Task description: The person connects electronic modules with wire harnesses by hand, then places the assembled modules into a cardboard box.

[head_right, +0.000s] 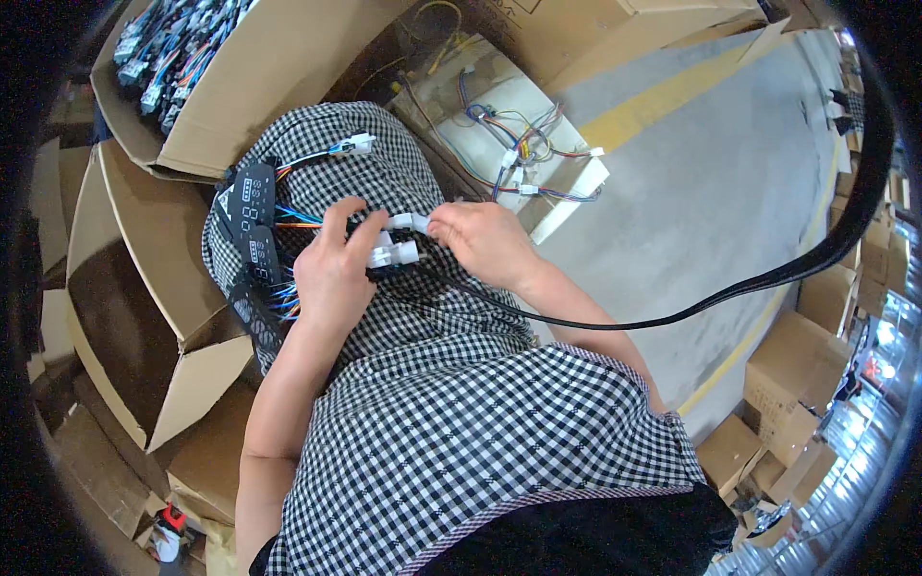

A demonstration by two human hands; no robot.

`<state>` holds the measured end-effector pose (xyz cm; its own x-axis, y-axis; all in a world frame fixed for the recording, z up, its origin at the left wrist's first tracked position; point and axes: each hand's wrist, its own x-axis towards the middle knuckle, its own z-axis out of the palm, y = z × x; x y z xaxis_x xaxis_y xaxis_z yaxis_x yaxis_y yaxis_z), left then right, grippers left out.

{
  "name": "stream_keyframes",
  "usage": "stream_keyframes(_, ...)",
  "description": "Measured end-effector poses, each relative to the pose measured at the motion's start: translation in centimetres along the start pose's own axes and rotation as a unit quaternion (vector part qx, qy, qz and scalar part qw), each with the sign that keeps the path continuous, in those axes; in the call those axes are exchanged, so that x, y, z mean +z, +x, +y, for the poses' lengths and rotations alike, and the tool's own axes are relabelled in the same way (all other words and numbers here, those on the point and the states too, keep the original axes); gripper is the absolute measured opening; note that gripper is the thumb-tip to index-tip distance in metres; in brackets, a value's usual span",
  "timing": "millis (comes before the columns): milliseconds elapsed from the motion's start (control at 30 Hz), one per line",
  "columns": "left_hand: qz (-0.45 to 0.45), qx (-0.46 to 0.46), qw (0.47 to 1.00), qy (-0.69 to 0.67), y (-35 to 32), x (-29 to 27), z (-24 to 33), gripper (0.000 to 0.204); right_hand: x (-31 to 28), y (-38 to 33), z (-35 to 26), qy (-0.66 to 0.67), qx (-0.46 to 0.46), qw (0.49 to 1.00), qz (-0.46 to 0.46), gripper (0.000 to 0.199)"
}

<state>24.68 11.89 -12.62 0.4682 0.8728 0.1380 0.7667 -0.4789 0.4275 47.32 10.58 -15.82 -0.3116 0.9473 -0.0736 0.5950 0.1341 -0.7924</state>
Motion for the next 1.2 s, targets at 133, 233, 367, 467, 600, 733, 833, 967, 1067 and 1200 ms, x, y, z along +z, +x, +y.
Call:
stream_keyframes(133, 0.086, -0.001, 0.987, -0.133, 0.0, 0.7, -1.0, 0.039, -0.2, -0.2, -0.6, 0.139, 0.017, 0.990, 0.031, 0.018)
stream_keyframes(233, 0.117, -0.022, 0.982, -0.145, -0.6, 0.3, -0.8, 0.037, -1.1, 0.0, -1.0, 0.260, 0.120, 0.958, 0.034, 0.019)
stream_keyframes(367, 0.154, 0.022, 0.982, -0.110, -0.8, 0.1, -0.8, 0.033, -1.5, 0.5, -2.7, 0.433, 0.233, 0.867, -0.079, 0.018)
stream_keyframes(467, 0.166, 0.059, 0.981, -0.078, -0.7, -0.2, -0.6, 0.030, -1.5, 0.6, -3.6, 0.453, 0.276, 0.843, -0.083, 0.021)
stream_keyframes(600, 0.177, 0.083, 0.980, -0.048, -1.2, -0.1, -0.7, 0.029, -2.3, 0.6, -3.4, 0.526, 0.310, 0.782, -0.125, 0.023)
stream_keyframes(733, 0.186, 0.094, 0.978, -0.023, -1.4, -0.4, -0.6, 0.028, -2.2, 0.6, -3.5, 0.573, 0.326, 0.739, -0.141, 0.025)
stream_keyframes(833, 0.199, 0.097, 0.975, -0.014, -1.5, -0.3, -0.8, 0.028, -1.8, 0.6, -3.7, 0.600, 0.316, 0.722, -0.135, 0.026)
stream_keyframes(967, 0.194, 0.088, 0.977, -0.026, -1.7, -0.4, -1.0, 0.028, -1.2, 0.8, -4.0, 0.555, 0.283, 0.767, -0.153, 0.026)
stream_keyframes(1067, 0.174, 0.076, 0.980, -0.053, -2.3, -0.8, -0.9, 0.028, -0.5, 0.8, -3.1, 0.539, 0.282, 0.776, -0.168, 0.024)
stream_keyframes(1200, 0.207, 0.073, 0.975, -0.036, -4.7, -4.5, -0.3, 0.034, -0.5, 0.4, -2.6, 0.505, 0.285, 0.803, -0.136, 0.021)
